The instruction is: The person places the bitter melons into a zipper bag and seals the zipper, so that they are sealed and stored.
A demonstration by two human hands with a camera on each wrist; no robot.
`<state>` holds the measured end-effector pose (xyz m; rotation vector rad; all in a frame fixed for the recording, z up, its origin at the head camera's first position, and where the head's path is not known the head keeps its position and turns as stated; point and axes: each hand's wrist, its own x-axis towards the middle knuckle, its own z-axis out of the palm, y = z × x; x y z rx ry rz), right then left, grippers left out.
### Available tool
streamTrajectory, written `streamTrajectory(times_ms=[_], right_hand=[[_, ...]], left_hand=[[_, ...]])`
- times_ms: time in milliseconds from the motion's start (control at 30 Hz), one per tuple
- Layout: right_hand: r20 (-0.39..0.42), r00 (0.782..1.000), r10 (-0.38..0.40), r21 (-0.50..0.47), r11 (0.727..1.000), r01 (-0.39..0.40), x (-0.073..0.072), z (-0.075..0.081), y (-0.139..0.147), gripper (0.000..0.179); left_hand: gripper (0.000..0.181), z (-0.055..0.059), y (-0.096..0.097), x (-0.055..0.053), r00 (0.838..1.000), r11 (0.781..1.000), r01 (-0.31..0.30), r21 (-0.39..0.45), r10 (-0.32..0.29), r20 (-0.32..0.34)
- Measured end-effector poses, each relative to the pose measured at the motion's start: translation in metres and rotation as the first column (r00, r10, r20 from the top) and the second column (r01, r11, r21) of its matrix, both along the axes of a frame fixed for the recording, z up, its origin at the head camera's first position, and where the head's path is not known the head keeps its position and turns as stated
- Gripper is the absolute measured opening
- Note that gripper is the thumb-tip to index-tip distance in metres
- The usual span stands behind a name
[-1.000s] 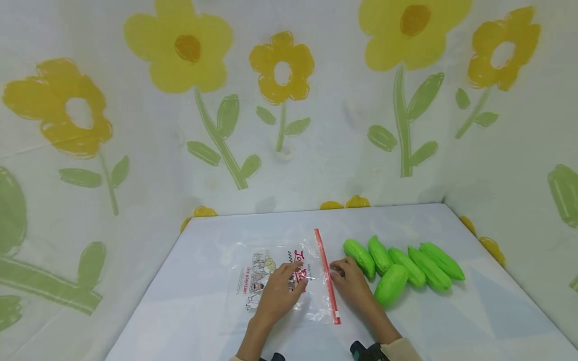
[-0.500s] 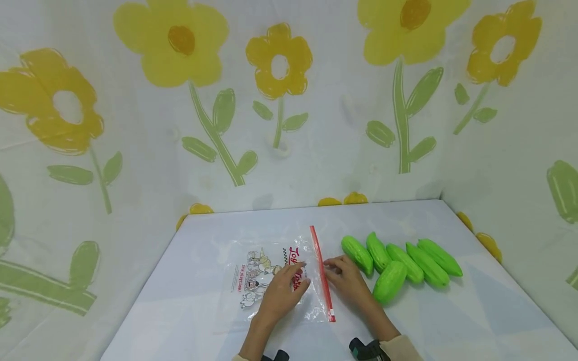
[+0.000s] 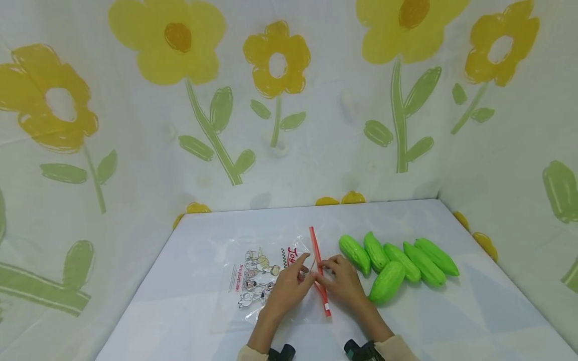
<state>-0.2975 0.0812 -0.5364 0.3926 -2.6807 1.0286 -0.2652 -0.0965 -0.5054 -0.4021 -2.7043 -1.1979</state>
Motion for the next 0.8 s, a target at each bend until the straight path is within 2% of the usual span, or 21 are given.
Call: streamTrajectory(times_ms=[100,167,367,567,667,800], right_hand=[[-0.013,1.0,-0.023,0.024,0.999,0.024,0.001,-0.001,-0.001,0.036],[-0.014,0.999,-0.04,0.039,0.998,0.04,0.001,-0.002,-0.002,0.035],[-0.029,0.999,-0.027,0.082,0.996,0.029,0.0,-0.004,-0.006,0.04],[-0.079,0.997,-0.015,0.117,0.993,0.024,0.001,-0.004,-0.005,0.041],[-0.111,0.994,-0.013,0.122,0.992,0.027,0.002,-0.004,-0.003,0.043],[-0.102,0.995,-0.013,0.129,0.991,0.026,0.001,-0.004,-0.003,0.045]], left_hand=[[0.062,0.001,0.005,-0.002,0.999,1.0,0.006,-0.02,-0.006,0.036],[0.062,0.002,0.007,-0.003,0.999,0.999,0.018,-0.038,-0.017,0.038],[0.039,0.003,0.01,-0.007,1.0,0.996,0.026,-0.081,-0.027,-0.014],[0.03,0.002,0.017,-0.013,0.999,0.997,0.03,-0.077,-0.031,-0.006],[0.029,0.004,0.022,-0.018,1.0,0.997,0.025,-0.079,-0.024,0.013],[0.029,0.005,0.023,-0.022,0.998,0.994,-0.016,-0.104,0.023,0.063]])
